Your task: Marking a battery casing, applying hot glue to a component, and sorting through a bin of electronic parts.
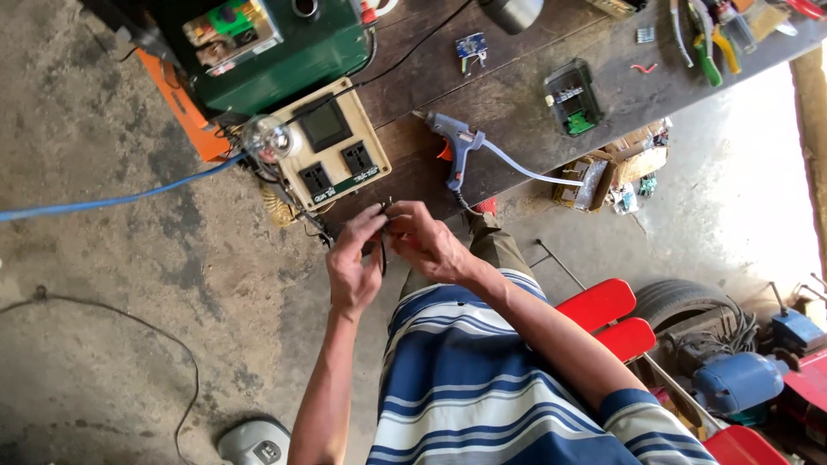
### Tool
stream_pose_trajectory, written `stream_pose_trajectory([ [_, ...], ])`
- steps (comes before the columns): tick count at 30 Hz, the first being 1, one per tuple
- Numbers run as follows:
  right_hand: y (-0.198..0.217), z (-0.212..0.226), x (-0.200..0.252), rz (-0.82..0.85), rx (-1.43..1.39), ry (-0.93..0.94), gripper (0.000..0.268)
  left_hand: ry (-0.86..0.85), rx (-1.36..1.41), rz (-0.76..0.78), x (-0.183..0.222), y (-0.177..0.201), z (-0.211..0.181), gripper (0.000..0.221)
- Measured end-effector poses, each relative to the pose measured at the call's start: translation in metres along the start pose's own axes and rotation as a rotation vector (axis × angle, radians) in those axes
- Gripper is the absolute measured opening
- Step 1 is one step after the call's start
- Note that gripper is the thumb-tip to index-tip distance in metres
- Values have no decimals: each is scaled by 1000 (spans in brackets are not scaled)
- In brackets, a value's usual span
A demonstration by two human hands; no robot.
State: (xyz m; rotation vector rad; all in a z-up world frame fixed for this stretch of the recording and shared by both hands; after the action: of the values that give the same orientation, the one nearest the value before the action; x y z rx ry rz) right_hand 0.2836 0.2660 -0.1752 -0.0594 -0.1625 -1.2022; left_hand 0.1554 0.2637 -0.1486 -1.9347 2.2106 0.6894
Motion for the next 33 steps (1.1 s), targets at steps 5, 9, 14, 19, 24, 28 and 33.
stream_pose_trajectory([
  [5, 3, 10, 2, 55, -51, 53, 61, -24, -349, -84, -21, 16, 30, 30],
  [9, 24, -23, 23, 19, -17, -63, 39, -123, -457, -36, -67, 17, 50, 25],
  [14, 82, -111, 84, -270, 142, -375, 25, -172, -444, 81, -84, 10, 67, 22],
  [19, 127, -165, 140, -472, 83, -599, 25, -164, -412, 105, -91, 6, 59, 21],
  [24, 138, -177, 140, -573, 121, -669, 22, -154, -402, 71, -83, 3, 71, 19],
  [28, 139, -127, 107, -650, 263, -331, 26, -163, -455, 82, -80, 1, 76, 20],
  [33, 116, -63, 70, -603, 689, 63, 39, -60, -408, 39, -71, 4, 58, 32],
])
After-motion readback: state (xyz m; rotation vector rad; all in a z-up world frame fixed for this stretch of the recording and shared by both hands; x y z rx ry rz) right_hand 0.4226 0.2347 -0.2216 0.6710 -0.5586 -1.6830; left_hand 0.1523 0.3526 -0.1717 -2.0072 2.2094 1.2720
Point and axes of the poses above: each hand's wrist, its own x-axis away from the middle knuckle, its own y-axis out of the back of the hand, z = x × y, the point moved 10 cm from there along -x, towards the middle knuckle, and after that the axes turned 9 degrees about -y, right-handed, at the moved point
